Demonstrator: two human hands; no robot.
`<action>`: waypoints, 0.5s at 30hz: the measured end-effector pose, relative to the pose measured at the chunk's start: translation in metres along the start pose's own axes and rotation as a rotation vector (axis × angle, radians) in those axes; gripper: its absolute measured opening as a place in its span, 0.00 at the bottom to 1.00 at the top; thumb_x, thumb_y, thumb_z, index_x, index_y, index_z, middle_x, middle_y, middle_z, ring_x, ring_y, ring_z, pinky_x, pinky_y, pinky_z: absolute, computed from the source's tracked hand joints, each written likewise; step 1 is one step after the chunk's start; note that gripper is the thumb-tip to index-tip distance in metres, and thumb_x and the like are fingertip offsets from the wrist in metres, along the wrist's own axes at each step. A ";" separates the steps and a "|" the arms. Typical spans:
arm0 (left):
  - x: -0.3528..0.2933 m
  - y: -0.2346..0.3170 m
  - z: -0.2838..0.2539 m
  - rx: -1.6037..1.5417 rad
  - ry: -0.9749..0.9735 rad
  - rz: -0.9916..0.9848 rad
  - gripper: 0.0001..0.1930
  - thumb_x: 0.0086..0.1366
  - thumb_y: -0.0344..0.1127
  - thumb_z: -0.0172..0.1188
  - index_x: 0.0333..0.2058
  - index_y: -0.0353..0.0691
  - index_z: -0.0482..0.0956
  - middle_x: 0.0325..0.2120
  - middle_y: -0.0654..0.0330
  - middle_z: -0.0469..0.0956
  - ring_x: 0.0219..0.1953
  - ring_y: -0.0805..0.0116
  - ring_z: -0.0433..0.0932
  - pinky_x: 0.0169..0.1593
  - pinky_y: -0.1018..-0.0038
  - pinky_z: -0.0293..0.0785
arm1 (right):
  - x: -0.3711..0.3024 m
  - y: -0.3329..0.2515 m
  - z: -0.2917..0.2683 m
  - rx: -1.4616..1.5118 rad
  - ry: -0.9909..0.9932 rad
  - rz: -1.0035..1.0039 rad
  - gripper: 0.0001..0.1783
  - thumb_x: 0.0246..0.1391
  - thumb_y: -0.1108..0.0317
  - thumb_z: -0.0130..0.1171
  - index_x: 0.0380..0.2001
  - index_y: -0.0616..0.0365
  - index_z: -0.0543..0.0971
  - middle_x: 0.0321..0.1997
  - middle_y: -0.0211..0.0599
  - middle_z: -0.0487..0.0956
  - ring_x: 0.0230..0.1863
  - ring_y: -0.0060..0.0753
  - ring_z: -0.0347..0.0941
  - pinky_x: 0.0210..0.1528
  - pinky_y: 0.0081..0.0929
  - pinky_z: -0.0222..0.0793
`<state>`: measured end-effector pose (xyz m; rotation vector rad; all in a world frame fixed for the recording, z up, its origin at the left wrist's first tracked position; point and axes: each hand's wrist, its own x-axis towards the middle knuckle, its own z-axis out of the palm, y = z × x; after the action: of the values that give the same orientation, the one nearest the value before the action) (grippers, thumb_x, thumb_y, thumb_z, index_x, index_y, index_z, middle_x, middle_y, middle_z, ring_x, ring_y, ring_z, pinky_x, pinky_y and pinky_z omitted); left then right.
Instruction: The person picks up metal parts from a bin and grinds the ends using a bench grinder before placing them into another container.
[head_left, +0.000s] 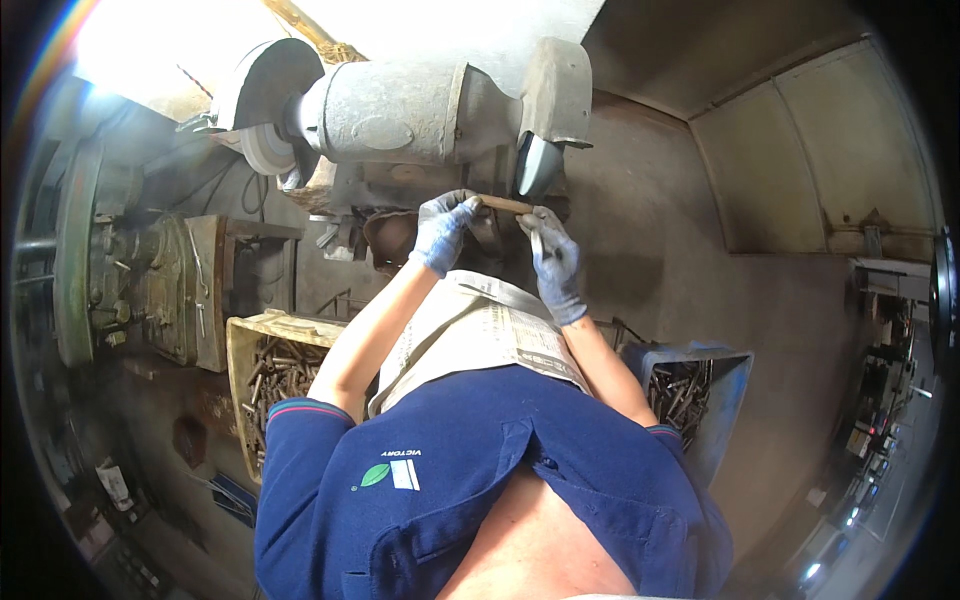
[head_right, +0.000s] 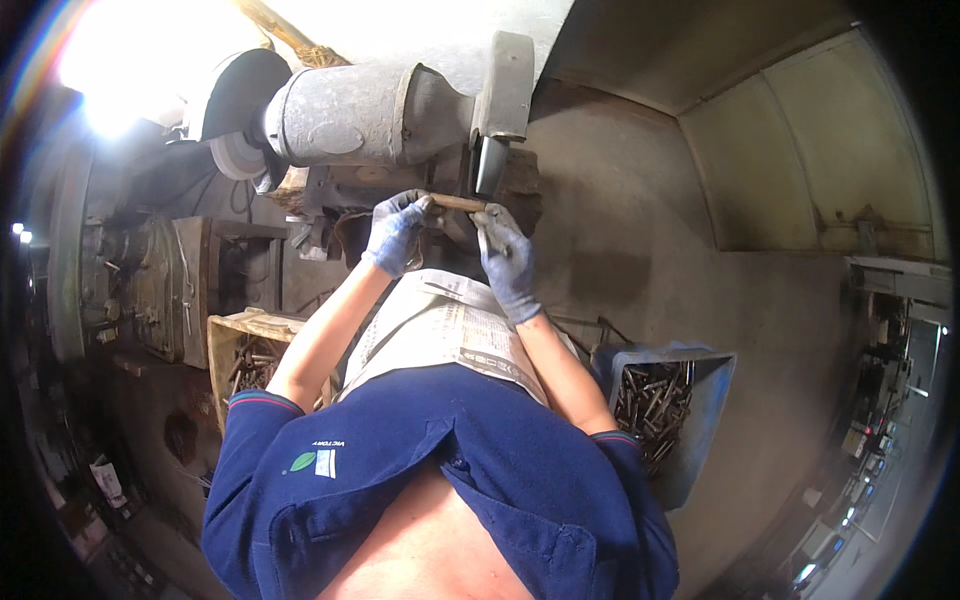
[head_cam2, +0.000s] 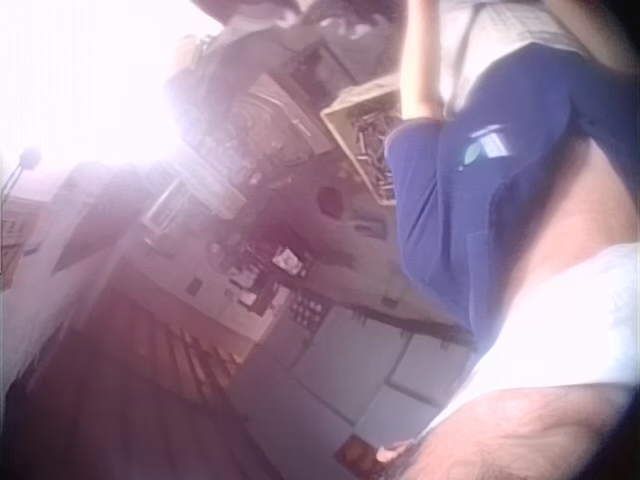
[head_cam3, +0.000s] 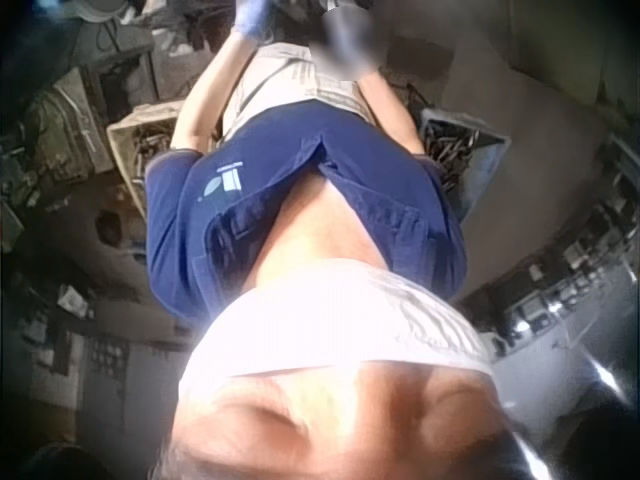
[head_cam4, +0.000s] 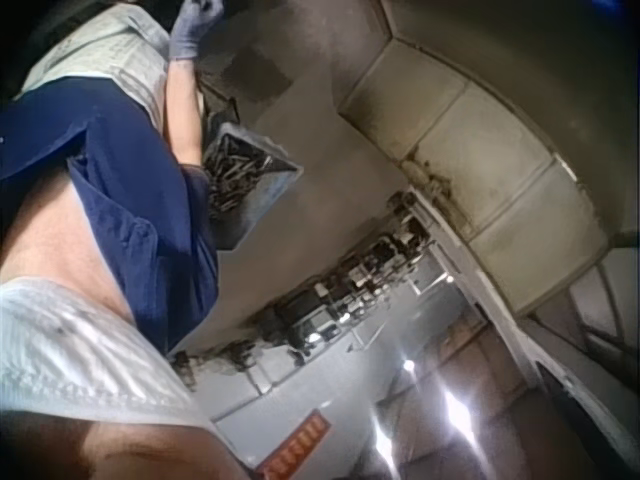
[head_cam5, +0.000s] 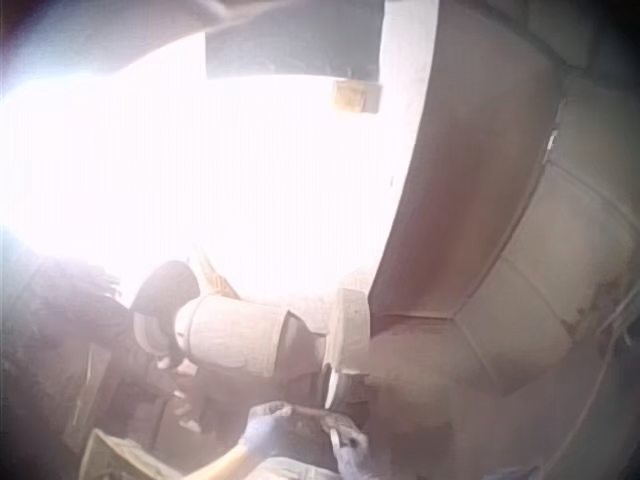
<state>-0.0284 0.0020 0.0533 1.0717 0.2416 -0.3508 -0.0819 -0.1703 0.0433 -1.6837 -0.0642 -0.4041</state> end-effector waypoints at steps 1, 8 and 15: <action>-0.012 0.005 0.003 0.019 -0.018 0.036 0.05 0.62 0.29 0.54 0.33 0.32 0.75 0.23 0.55 0.78 0.22 0.74 0.75 0.28 0.80 0.71 | -0.007 -0.026 -0.009 -0.213 -0.099 -0.081 0.13 0.52 0.78 0.52 0.42 0.65 0.78 0.51 0.46 0.73 0.50 0.33 0.71 0.55 0.27 0.65; -0.066 0.032 0.025 0.023 -0.328 0.095 0.07 0.59 0.25 0.58 0.35 0.28 0.76 0.29 0.58 0.77 0.30 0.73 0.76 0.38 0.78 0.76 | -0.047 -0.097 -0.034 -0.367 -0.075 -0.403 0.26 0.47 0.59 0.62 0.49 0.59 0.75 0.55 0.50 0.69 0.56 0.48 0.67 0.58 0.36 0.62; -0.088 0.024 0.053 0.256 -0.548 0.139 0.07 0.59 0.30 0.60 0.34 0.33 0.78 0.25 0.68 0.76 0.26 0.84 0.68 0.30 0.85 0.64 | -0.087 -0.127 -0.064 -0.362 0.104 -0.387 0.27 0.48 0.52 0.61 0.45 0.62 0.77 0.54 0.45 0.69 0.55 0.48 0.67 0.58 0.41 0.61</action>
<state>-0.0991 -0.0206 0.1287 1.1926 -0.3735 -0.5445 -0.2120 -0.1953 0.1445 -2.0062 -0.2553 -0.8326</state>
